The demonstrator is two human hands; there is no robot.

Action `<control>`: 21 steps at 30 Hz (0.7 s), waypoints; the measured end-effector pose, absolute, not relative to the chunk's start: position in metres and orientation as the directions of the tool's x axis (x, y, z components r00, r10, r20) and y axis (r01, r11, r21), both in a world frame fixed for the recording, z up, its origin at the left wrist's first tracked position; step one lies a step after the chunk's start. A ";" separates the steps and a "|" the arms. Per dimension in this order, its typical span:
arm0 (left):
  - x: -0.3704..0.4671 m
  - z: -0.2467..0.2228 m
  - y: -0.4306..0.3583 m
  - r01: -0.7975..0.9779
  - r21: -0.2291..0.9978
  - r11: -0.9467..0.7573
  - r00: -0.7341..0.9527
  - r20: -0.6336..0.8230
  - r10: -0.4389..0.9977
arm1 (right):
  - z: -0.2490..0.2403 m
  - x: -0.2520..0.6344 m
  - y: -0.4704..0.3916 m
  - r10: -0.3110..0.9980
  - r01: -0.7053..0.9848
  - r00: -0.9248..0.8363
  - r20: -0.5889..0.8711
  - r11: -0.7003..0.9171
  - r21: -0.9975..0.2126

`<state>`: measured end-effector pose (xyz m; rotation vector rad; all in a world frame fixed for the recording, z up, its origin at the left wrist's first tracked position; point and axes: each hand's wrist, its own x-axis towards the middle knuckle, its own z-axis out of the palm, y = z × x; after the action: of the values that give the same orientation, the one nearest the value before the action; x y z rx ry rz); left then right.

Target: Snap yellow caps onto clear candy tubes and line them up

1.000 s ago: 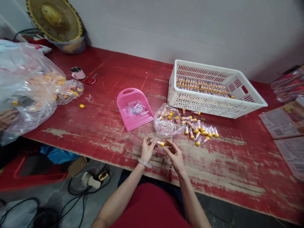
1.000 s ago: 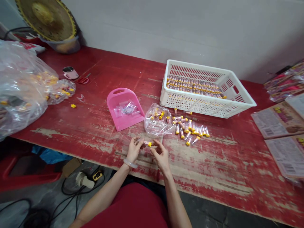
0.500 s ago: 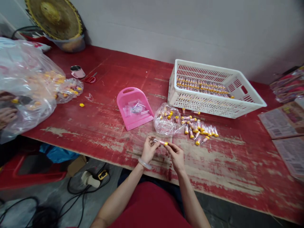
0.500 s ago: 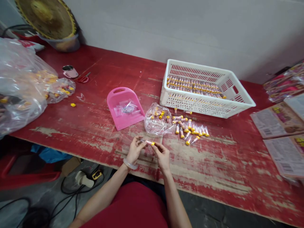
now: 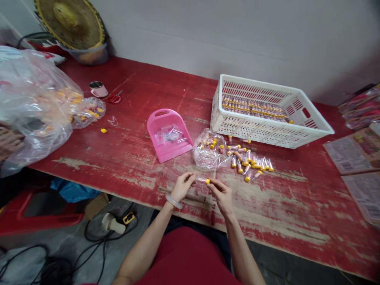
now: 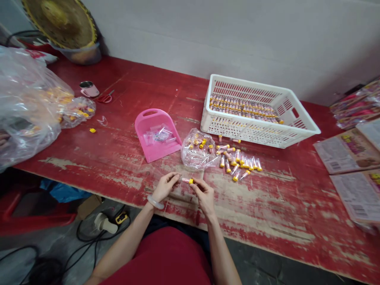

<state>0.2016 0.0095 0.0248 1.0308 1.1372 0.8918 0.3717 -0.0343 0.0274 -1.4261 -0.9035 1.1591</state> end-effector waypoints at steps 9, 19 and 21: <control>0.197 0.029 0.008 -0.098 0.954 0.283 0.283 -0.246 0.927 | 0.026 0.373 -0.035 0.952 -0.112 0.226 -0.205 -0.184 -0.977; 0.195 0.032 0.004 -0.075 0.959 0.272 0.308 -0.237 0.921 | 0.027 0.374 -0.034 0.955 -0.108 0.202 -0.218 -0.200 -0.974; 0.193 0.036 0.004 -0.056 0.970 0.236 0.317 -0.207 0.926 | 0.027 0.375 -0.034 0.952 -0.123 0.213 -0.222 -0.199 -0.972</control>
<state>0.1929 0.0038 0.0357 1.1102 1.0120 0.8613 0.3745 -0.0338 0.0270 -1.3852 -0.8588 1.2339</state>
